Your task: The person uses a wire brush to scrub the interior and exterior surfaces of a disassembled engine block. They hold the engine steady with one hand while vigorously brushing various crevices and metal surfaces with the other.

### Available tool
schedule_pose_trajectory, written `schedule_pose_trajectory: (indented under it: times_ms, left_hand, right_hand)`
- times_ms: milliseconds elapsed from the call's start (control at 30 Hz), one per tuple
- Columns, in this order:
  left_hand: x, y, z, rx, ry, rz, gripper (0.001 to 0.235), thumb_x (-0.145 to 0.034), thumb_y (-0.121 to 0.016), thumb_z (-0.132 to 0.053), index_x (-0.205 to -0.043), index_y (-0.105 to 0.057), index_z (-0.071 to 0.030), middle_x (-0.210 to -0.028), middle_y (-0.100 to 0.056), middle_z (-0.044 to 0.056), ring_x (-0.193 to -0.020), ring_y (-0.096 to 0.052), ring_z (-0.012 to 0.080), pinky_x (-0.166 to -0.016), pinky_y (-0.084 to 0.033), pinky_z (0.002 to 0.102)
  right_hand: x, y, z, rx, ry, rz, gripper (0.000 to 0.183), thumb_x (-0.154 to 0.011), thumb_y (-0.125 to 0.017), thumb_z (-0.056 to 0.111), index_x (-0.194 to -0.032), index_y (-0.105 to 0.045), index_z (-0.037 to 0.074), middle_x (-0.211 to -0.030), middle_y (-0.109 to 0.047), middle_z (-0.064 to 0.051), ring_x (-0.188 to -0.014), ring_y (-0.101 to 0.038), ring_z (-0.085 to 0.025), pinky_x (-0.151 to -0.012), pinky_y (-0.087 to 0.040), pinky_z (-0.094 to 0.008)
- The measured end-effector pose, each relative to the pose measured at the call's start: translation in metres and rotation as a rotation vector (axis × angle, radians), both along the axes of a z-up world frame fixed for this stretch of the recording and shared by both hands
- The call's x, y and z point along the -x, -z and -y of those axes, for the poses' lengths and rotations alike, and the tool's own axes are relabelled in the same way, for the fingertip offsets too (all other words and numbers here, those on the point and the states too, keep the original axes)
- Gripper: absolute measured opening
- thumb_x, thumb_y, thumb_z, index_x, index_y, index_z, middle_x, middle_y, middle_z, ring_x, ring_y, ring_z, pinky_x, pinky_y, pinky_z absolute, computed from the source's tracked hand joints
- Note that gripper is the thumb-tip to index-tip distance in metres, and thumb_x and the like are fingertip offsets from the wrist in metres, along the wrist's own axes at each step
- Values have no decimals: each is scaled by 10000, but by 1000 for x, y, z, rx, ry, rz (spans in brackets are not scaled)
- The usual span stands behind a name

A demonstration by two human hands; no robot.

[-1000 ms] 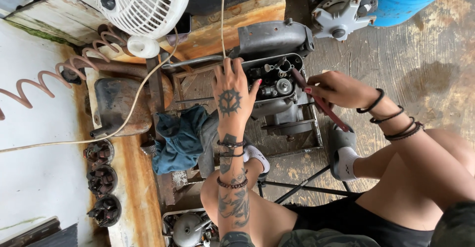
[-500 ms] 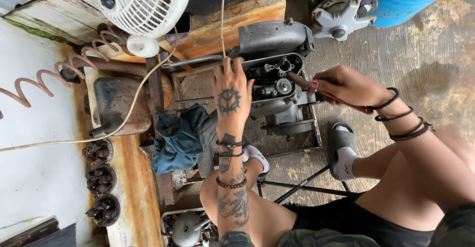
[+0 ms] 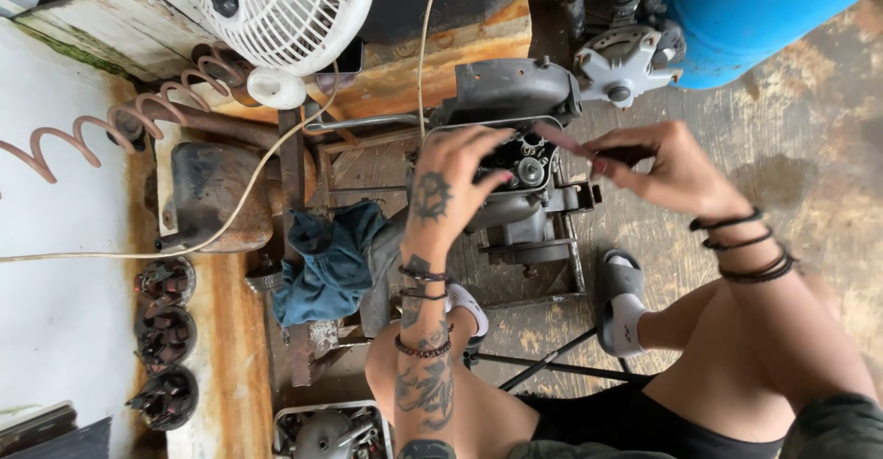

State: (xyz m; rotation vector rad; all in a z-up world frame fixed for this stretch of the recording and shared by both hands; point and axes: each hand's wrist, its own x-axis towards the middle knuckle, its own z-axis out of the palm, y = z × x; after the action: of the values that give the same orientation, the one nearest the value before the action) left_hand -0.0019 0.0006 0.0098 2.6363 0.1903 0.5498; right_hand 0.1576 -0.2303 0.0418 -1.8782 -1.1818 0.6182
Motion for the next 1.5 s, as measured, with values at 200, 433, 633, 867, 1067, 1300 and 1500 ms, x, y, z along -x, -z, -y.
schedule_pose_trajectory:
  times_ms: [200,433,633,867,1067,1300,1500]
  left_hand:
    - [-6,-4,2,-63,46,144,264,-892,-777,-340,-1050,-729,-134,-1020,-733,20,-872,-673,146,-750,-528,284]
    - [12,-3,-11,-100,-112,-102,301,-791,-861,-198,-1066,-776,-110,-1066,-776,65,-948,-733,258,-880,-540,441]
    - [6,-6,1,-5,-160,46,329,-775,-905,-197,-757,-580,-148,-806,-652,-18,-736,-636,173,-563,-479,308]
    - [2,-24,6,-44,-119,172,210,-877,-775,-52,-973,-596,-105,-1030,-631,45,-960,-662,215,-762,-590,326]
    - [3,-17,5,-103,-132,136,190,-877,-784,-68,-985,-636,-120,-972,-642,20,-883,-666,199,-673,-554,313]
    - [5,-16,8,92,-135,-31,204,-920,-680,15,-1120,-703,-20,-865,-720,144,-803,-719,311,-656,-593,402]
    - [5,-15,12,198,-194,-89,179,-957,-627,26,-1103,-683,113,-848,-716,289,-756,-705,423,-620,-579,507]
  right_hand:
    - [32,-30,-19,-87,30,153,224,-916,-677,-7,-1126,-752,10,-974,-764,-78,-771,-691,-155,-677,-538,-302]
    - [40,-46,-36,-66,-35,119,391,-890,-614,-86,-1246,-689,59,-1087,-739,-86,-884,-759,-183,-803,-631,-288]
    - [44,-46,-39,-326,52,-54,279,-933,-564,-244,-1178,-532,-117,-1337,-567,-275,-893,-764,-328,-764,-668,-305]
    - [42,-49,-41,-453,179,-188,293,-986,-628,-78,-1241,-485,-66,-1162,-683,-266,-1053,-735,-336,-939,-656,-381]
    - [39,-35,-41,-495,197,-218,100,-1074,-590,-24,-1115,-583,-114,-1088,-702,-247,-941,-760,-315,-814,-659,-320]
    - [54,-15,-65,-483,85,-90,174,-1056,-496,-25,-1051,-610,-156,-923,-697,-314,-811,-751,-395,-699,-621,-465]
    - [38,-7,-56,-517,85,-144,239,-1112,-389,33,-1066,-543,-143,-924,-686,-311,-800,-743,-390,-716,-620,-472]
